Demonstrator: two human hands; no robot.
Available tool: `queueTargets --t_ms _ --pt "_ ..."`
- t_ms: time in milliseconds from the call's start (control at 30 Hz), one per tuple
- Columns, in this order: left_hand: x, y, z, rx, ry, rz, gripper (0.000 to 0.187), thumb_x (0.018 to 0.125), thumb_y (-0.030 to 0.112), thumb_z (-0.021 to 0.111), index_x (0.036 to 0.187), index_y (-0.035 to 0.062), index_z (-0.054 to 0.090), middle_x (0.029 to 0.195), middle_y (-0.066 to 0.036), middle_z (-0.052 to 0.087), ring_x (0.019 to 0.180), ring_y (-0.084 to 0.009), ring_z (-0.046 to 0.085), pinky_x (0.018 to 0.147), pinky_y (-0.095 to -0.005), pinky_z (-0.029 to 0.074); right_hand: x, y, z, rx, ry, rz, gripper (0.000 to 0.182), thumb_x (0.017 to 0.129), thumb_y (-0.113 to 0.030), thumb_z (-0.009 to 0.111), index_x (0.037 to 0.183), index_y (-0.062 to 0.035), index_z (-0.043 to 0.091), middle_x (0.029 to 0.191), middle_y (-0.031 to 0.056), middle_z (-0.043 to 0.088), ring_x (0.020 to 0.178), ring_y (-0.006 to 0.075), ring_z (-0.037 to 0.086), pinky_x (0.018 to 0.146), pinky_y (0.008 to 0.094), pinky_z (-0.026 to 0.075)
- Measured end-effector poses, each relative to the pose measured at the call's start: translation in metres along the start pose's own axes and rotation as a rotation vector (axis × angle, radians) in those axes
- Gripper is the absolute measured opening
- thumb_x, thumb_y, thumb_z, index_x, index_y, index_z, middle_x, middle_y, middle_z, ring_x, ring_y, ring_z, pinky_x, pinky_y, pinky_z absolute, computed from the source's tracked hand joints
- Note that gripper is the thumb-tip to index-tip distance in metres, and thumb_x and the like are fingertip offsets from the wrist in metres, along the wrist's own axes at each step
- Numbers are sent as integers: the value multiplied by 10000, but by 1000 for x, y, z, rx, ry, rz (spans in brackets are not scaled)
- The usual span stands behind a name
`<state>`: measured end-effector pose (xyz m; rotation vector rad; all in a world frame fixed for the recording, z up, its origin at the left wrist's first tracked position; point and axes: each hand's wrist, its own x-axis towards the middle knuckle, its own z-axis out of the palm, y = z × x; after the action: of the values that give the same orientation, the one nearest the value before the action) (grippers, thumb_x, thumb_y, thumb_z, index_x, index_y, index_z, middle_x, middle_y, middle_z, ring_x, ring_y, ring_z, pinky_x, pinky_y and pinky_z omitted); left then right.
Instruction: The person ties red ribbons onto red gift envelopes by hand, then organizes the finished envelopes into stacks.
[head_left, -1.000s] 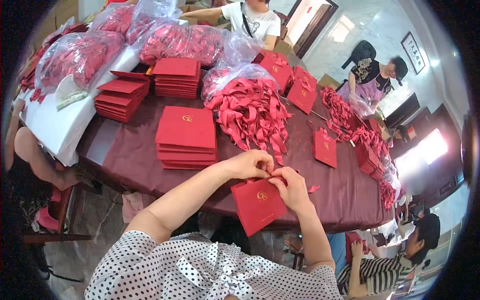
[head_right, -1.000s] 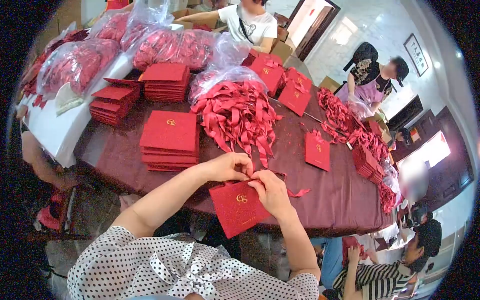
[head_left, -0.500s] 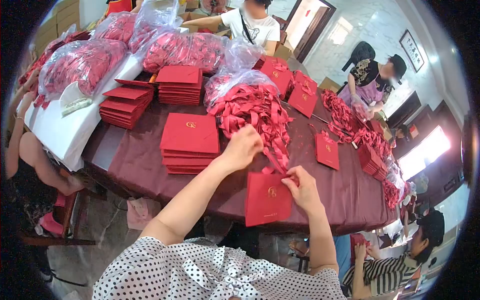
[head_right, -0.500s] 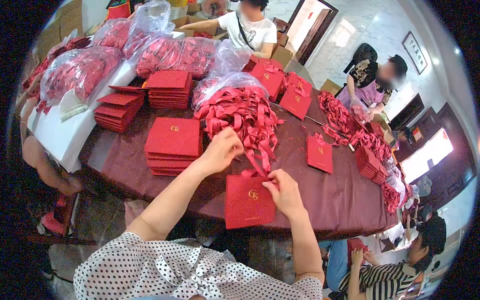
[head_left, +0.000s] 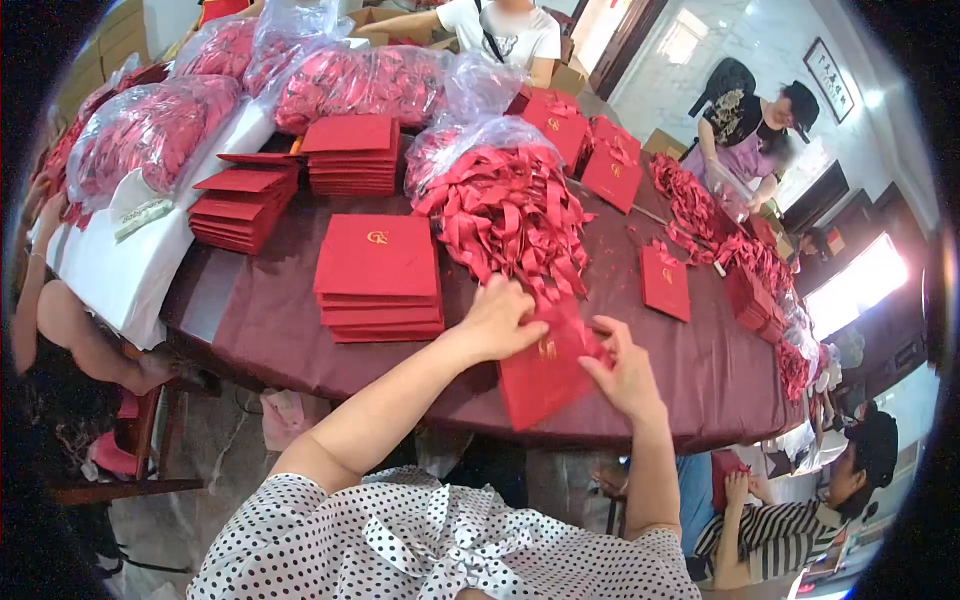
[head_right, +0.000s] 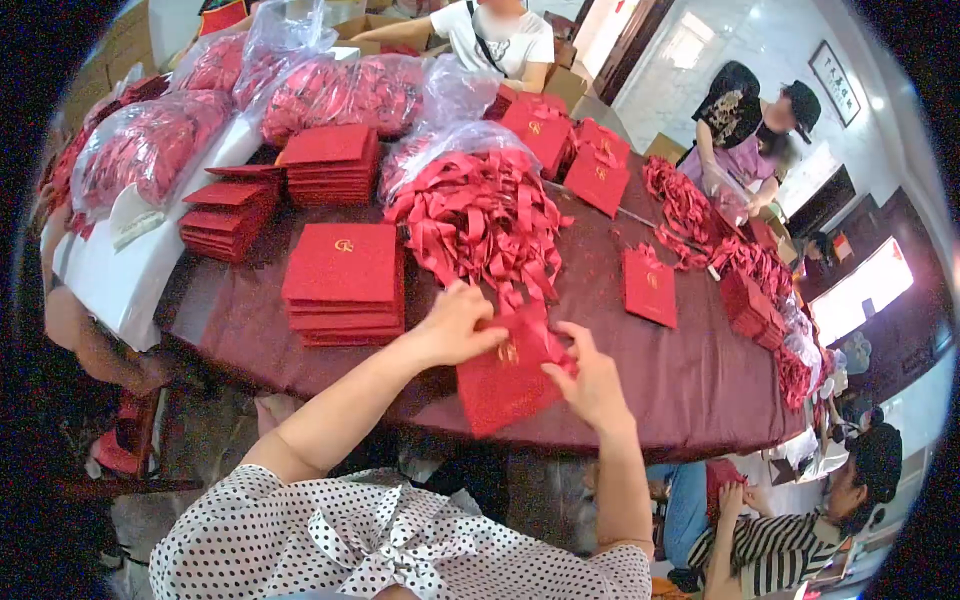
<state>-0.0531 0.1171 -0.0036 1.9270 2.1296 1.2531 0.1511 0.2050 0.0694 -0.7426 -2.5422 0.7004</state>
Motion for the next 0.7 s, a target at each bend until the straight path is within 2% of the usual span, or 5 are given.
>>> queueTargets --t_ms 200,233,367,533,700 --pt "4 4 -9 25 -74 -262 406 689 420 682 807 35 640 990 -161 547 1022 -331 445 865 -457 367 -25 32 -30 420 -37 123 163 788 -35 651 900 -59 536 726 -45 542 639 14 467 565 173 371" --pt "7 7 -14 -28 -134 -329 429 670 446 696 784 36 645 974 -160 563 998 -332 468 842 -455 391 -30 31 -35 608 -47 242 140 791 -15 633 873 -47 525 732 -3 537 651 54 488 562 208 395" --pt "10 6 -14 -64 -103 -328 442 627 418 752 694 5 609 869 -163 591 925 -336 513 772 -448 430 -37 23 -37 1364 -81 -195 294 732 -74 692 928 -32 476 852 124 537 664 165 509 541 299 431" --pt "10 7 -15 -124 -116 -308 405 682 371 737 733 -9 607 866 -165 586 906 -333 503 796 -415 413 -40 17 -48 1343 1 -269 509 706 -101 723 1126 -13 450 989 160 537 684 165 541 555 246 452" --pt "9 -2 -4 -312 -109 -295 307 748 279 696 775 -17 618 863 -142 584 873 -270 522 771 -366 422 -35 4 -46 711 184 -16 208 862 -35 502 1060 11 550 960 110 610 665 122 578 541 206 442"
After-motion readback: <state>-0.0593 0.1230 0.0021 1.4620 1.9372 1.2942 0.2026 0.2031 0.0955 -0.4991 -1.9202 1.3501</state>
